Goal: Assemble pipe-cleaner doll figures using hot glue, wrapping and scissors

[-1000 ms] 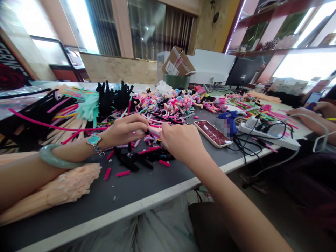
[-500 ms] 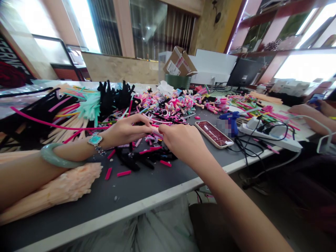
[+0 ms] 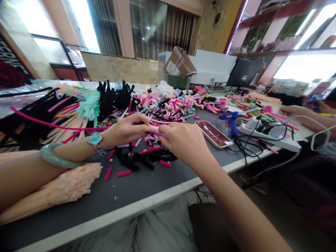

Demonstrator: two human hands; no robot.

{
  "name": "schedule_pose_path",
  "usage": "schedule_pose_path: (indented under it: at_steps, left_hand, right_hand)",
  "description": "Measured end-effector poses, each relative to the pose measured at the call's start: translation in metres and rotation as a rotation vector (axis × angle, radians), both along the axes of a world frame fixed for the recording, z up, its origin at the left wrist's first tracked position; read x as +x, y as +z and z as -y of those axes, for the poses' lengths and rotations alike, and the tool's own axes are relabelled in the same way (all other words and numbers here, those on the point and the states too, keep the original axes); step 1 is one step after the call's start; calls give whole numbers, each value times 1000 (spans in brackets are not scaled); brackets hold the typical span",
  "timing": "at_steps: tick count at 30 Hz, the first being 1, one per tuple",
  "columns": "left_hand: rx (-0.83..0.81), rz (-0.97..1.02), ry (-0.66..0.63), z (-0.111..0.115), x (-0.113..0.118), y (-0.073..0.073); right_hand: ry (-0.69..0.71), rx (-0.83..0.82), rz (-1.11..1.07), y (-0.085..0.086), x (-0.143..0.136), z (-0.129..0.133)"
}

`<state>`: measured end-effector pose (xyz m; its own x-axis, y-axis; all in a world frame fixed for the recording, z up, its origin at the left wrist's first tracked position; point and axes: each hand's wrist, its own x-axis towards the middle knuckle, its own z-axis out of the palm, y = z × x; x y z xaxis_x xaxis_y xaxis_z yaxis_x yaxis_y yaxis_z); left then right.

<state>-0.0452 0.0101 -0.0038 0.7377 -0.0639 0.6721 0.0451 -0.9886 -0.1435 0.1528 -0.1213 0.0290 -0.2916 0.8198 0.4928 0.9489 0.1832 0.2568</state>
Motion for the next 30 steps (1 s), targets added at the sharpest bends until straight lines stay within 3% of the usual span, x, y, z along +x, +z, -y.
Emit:
schedule_pose_path:
  at_steps: [10, 30]
  left_hand:
    - [29, 13, -12, 0, 1, 1]
    - [4, 8, 25, 5, 2, 4]
  right_hand:
    - [30, 120, 122, -7, -1, -3]
    - [137, 277, 58, -28, -13, -10]
